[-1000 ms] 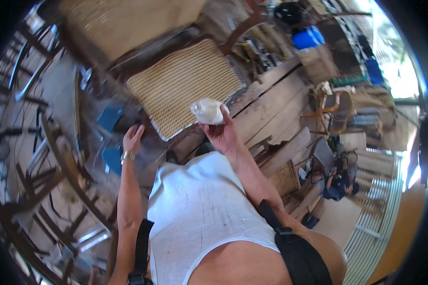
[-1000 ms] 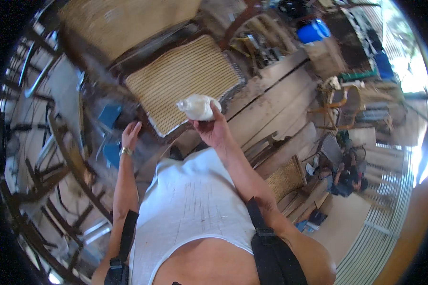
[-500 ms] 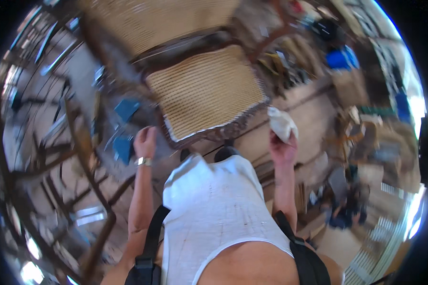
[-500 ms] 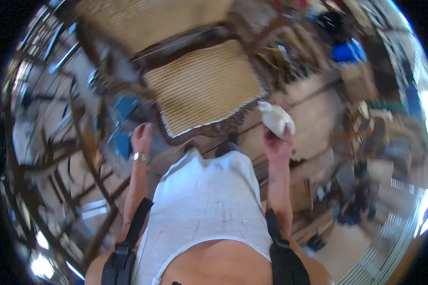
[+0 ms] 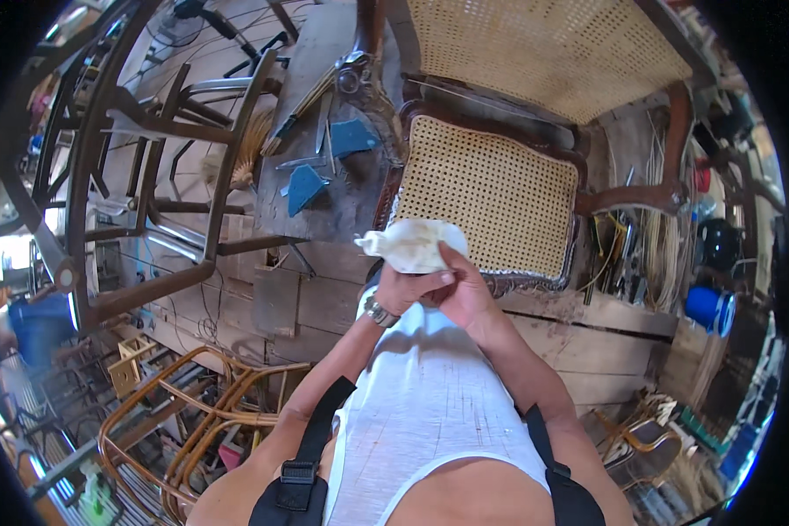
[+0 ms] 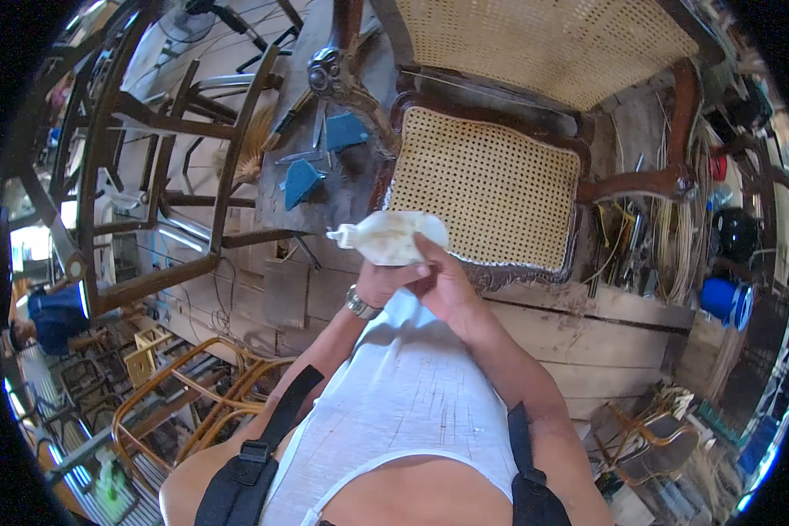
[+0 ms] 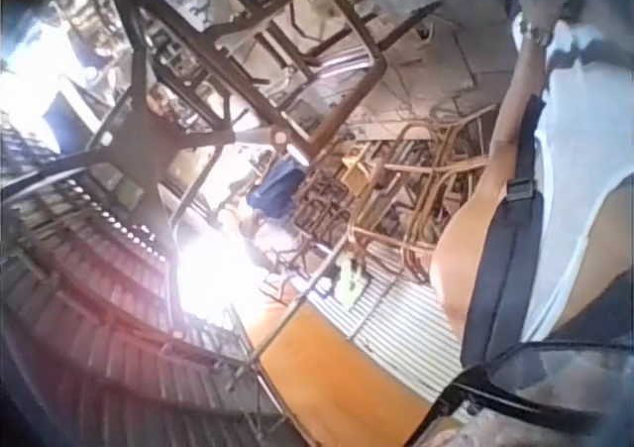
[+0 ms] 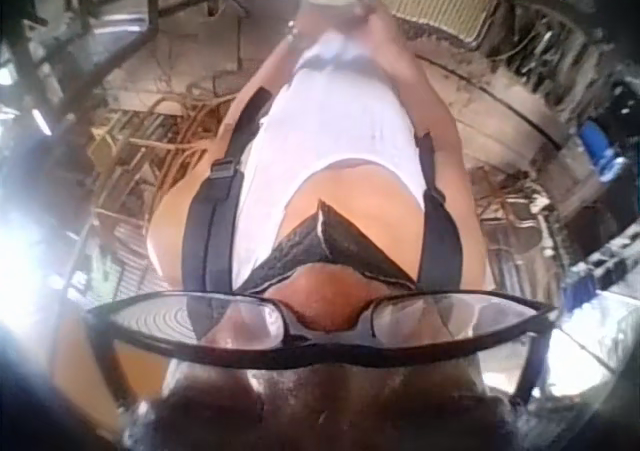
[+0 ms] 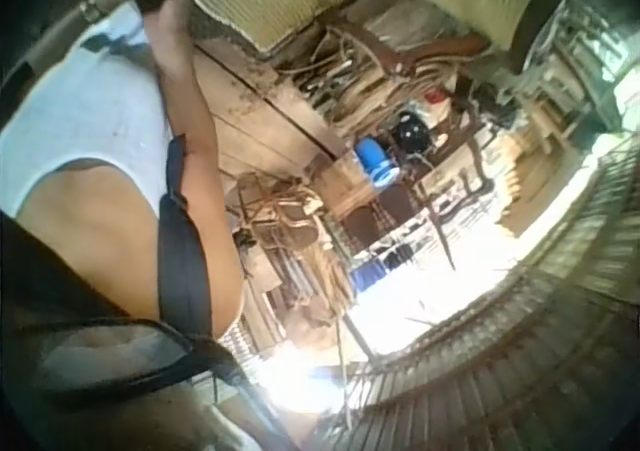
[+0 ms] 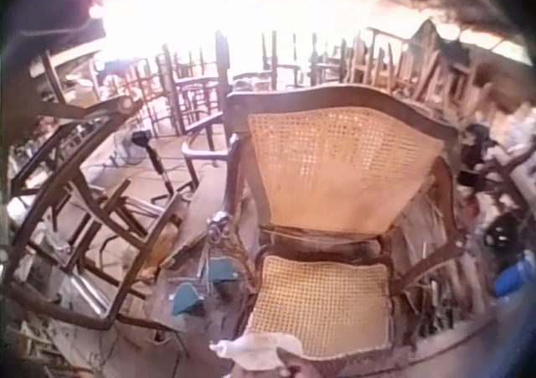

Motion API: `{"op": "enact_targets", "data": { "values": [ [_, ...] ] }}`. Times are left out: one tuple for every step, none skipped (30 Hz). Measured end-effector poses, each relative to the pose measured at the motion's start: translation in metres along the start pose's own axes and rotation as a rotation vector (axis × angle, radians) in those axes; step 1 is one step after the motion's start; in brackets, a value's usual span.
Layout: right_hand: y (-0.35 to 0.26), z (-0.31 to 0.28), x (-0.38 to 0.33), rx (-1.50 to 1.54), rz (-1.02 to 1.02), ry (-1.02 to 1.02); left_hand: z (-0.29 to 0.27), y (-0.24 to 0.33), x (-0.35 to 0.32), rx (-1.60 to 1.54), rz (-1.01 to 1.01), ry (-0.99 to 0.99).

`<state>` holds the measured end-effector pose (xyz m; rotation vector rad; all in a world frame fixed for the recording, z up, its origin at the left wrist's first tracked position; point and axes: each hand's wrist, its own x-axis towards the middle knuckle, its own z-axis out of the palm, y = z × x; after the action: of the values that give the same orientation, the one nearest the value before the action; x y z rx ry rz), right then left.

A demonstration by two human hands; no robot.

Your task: The person is repairing a cane chair seat, applying glue and trimming weaving material.

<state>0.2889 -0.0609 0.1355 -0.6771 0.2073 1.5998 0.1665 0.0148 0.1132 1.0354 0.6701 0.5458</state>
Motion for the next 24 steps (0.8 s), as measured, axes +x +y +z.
{"op": "enact_targets", "data": {
  "values": [
    [0.002, 0.006, 0.007, -0.061, 0.092, 0.002, -0.009, 0.003, -0.002, -0.038, 0.020, 0.042],
    [0.003, 0.009, 0.011, -0.071, 0.102, 0.020, -0.019, 0.006, -0.003, -0.075, 0.038, 0.075],
    [0.003, 0.012, 0.015, -0.213, 0.168, -0.034, -0.030, 0.012, 0.000, -0.072, 0.049, 0.081],
    [0.006, 0.013, 0.020, -0.366, 0.236, -0.056, -0.042, 0.017, 0.002, -0.060, 0.085, 0.158],
    [0.010, 0.012, 0.024, -0.454, 0.214, -0.106, -0.053, 0.021, 0.005, -0.049, 0.092, 0.239],
    [0.015, 0.010, 0.027, -0.471, 0.195, -0.122, -0.067, 0.027, 0.011, -0.058, 0.123, 0.229],
    [0.020, 0.006, 0.028, -0.593, 0.157, -0.023, -0.083, 0.034, 0.020, -0.108, 0.146, 0.300],
    [0.025, 0.001, 0.030, -0.700, 0.110, 0.057, -0.101, 0.043, 0.032, -0.163, 0.188, 0.356],
    [0.029, -0.006, 0.030, -0.658, 0.095, 0.148, -0.120, 0.052, 0.047, -0.153, 0.192, 0.391],
    [0.032, -0.015, 0.029, -0.595, 0.086, 0.232, -0.141, 0.061, 0.064, -0.145, 0.192, 0.420],
    [0.035, -0.026, 0.025, -0.594, 0.038, 0.308, -0.162, 0.069, 0.082, -0.121, 0.223, 0.420],
    [0.037, -0.038, 0.021, -0.582, 0.027, 0.441, -0.184, 0.078, 0.102, -0.047, 0.199, 0.436],
    [0.038, -0.052, 0.013, -0.538, -0.003, 0.500, -0.205, 0.086, 0.125, 0.012, 0.243, 0.422],
    [0.039, -0.066, 0.004, -0.479, 0.005, 0.622, -0.225, 0.093, 0.148, 0.086, 0.206, 0.451],
    [0.041, -0.080, -0.009, -0.421, -0.042, 0.655, -0.242, 0.100, 0.173, 0.135, 0.262, 0.455],
    [0.045, -0.093, -0.025, -0.356, -0.070, 0.736, -0.259, 0.106, 0.198, 0.203, 0.224, 0.499],
    [0.052, -0.103, -0.043, -0.353, -0.125, 0.795, -0.274, 0.110, 0.222, 0.350, 0.268, 0.525],
    [0.060, -0.112, -0.062, -0.371, -0.144, 0.934, -0.289, 0.113, 0.248, 0.506, 0.337, 0.536],
    [0.067, -0.120, -0.082, -0.313, -0.177, 0.961, -0.302, 0.111, 0.274, 0.567, 0.293, 0.545],
    [0.075, -0.125, -0.099, -0.261, -0.172, 1.061, -0.318, 0.110, 0.303, 0.641, 0.364, 0.526],
    [0.084, -0.129, -0.114, -0.266, -0.179, 1.046, -0.328, 0.105, 0.339, 0.474, 0.365, 0.479],
    [0.094, -0.129, -0.131, -0.228, -0.175, 1.130, -0.338, 0.096, 0.370, 0.312, 0.337, 0.453],
    [0.103, -0.129, -0.145, -0.188, -0.156, 1.239, -0.351, 0.086, 0.395, 0.379, 0.365, 0.427],
    [0.111, -0.129, -0.157, -0.167, -0.154, 1.246, -0.362, 0.074, 0.418, 0.469, 0.323, 0.421]
  ]
}}
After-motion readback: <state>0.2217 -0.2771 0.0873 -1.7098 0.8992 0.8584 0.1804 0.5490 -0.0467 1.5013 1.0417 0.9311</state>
